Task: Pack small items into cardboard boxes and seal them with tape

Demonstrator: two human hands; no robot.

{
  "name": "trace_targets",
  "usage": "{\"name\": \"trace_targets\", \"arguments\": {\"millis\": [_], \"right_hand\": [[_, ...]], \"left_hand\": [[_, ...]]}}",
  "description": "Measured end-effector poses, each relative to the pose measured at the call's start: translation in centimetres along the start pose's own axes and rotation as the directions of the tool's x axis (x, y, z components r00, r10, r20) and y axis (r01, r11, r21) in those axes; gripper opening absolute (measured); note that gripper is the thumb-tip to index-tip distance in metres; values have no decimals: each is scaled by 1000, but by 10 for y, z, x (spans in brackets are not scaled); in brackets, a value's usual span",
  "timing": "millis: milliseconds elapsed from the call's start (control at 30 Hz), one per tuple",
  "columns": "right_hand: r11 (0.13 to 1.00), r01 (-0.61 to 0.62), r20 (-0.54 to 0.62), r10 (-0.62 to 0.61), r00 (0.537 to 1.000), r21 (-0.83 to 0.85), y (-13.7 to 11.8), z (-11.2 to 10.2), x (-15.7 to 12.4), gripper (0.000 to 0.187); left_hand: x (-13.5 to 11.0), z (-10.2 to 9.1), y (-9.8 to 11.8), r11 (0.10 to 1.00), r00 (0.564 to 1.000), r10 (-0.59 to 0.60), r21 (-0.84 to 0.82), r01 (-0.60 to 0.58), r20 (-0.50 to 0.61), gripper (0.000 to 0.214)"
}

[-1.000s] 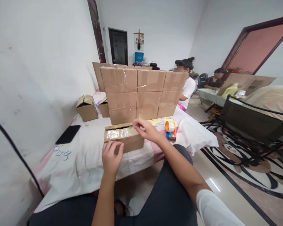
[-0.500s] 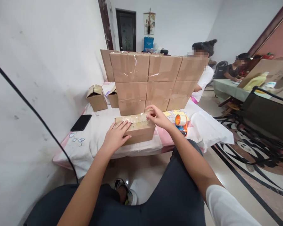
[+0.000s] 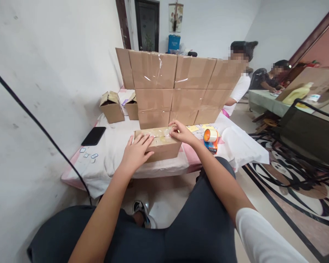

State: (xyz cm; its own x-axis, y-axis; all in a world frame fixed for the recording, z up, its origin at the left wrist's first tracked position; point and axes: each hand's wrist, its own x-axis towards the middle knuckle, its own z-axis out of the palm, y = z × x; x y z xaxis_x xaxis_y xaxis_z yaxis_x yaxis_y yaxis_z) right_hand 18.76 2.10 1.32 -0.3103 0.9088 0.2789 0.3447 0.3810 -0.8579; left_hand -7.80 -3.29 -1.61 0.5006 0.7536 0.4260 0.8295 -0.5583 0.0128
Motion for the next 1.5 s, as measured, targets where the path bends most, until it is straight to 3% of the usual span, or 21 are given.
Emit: {"name": "trace_targets", "arguments": {"millis": [133,300,533,633,767,900,1033,1267,1500], "right_hand": [[999,30,-9,-30,1000,12,10,0,3,38],[998,53,-34,-54,998,-13,18,3,5,40],[972,-15,-195,-32,980,-234,15,10,7,43],[919,-76,-246,-24,969,-387,11,10,10,42],[822,-254,-328,87,941,-510,10,8,14,51],[779,-391,-431,174,885,-489,12,7,13,55],[825,-385,-482,160,861,-415,18,2,10,48],[907,-352,-389,246,888,-231,27,-1,10,37],[928,-355,-314,306,899,-110,29,2,9,45]], "left_hand": [[6,-5,22,998,995,56,1,-56,-78,62],[21,4,54,977,979,198,-71,-202,-54,60],[29,8,65,969,978,204,-131,-209,-52,52],[27,6,66,971,981,191,-137,-194,-40,51],[26,6,70,975,983,180,-128,-182,-28,53],[25,7,72,979,985,171,-108,-173,-31,55],[26,6,76,982,986,164,-88,-165,-24,52],[30,10,79,996,996,89,-32,-89,2,52],[48,10,85,1000,1000,5,-1,-5,9,53]]}}
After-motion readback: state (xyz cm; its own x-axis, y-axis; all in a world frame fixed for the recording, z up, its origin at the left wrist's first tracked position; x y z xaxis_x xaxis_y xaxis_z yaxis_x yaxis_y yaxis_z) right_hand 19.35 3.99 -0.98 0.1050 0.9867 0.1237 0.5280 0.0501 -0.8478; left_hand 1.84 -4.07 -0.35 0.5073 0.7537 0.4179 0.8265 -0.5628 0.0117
